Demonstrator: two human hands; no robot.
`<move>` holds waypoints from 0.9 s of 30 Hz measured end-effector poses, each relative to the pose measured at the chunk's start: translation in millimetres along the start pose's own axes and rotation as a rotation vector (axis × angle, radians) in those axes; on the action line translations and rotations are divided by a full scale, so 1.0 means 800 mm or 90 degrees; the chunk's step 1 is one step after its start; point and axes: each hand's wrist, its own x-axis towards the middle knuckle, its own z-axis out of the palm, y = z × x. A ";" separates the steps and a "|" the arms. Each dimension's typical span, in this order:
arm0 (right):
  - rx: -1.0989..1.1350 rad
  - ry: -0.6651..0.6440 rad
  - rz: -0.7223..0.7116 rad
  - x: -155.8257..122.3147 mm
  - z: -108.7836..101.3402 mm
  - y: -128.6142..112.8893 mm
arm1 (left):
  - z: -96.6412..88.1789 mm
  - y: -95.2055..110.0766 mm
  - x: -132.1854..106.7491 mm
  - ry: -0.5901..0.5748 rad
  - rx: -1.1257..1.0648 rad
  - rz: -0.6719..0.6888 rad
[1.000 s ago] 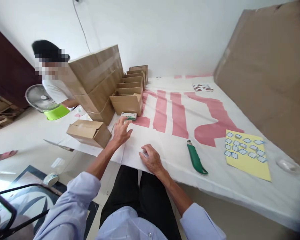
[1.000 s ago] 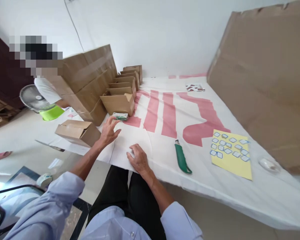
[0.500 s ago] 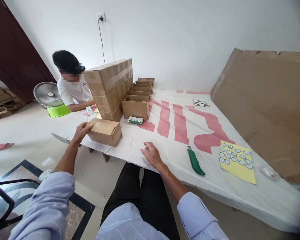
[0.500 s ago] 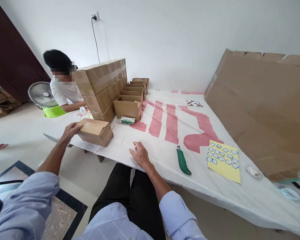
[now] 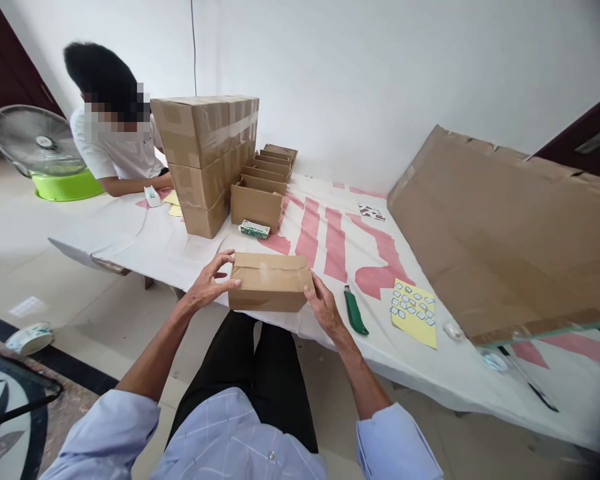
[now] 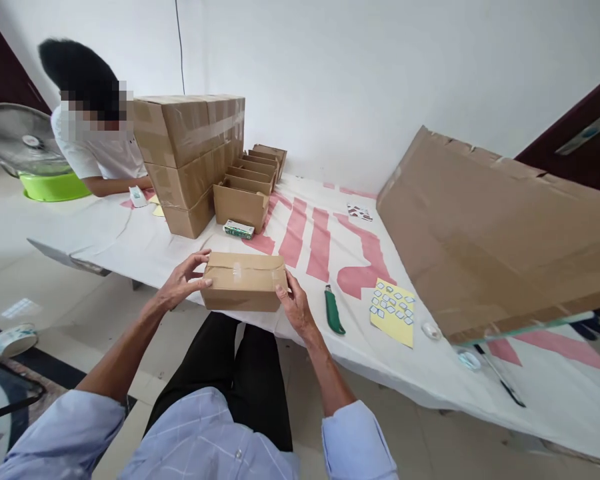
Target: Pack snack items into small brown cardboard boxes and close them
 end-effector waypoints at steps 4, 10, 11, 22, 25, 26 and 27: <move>-0.315 0.067 0.058 -0.016 -0.055 0.012 | 0.011 -0.011 0.013 -0.004 -0.065 0.007; -0.807 0.004 0.382 -0.042 -0.114 0.028 | 0.020 -0.016 0.014 -0.006 -0.070 0.040; -0.814 -0.023 0.406 -0.045 -0.115 0.031 | 0.021 -0.015 0.013 -0.003 -0.066 0.042; -0.344 0.096 0.046 0.010 -0.110 -0.067 | 0.028 -0.009 0.008 0.016 -0.037 0.043; -0.252 -0.087 -0.067 0.034 -0.080 -0.131 | 0.028 -0.006 0.006 0.015 -0.036 0.040; -0.244 -0.131 -0.095 0.040 -0.070 -0.147 | 0.028 -0.004 0.005 0.012 -0.038 0.040; -0.245 -0.165 -0.121 0.047 -0.061 -0.161 | 0.028 -0.002 0.004 0.010 -0.039 0.043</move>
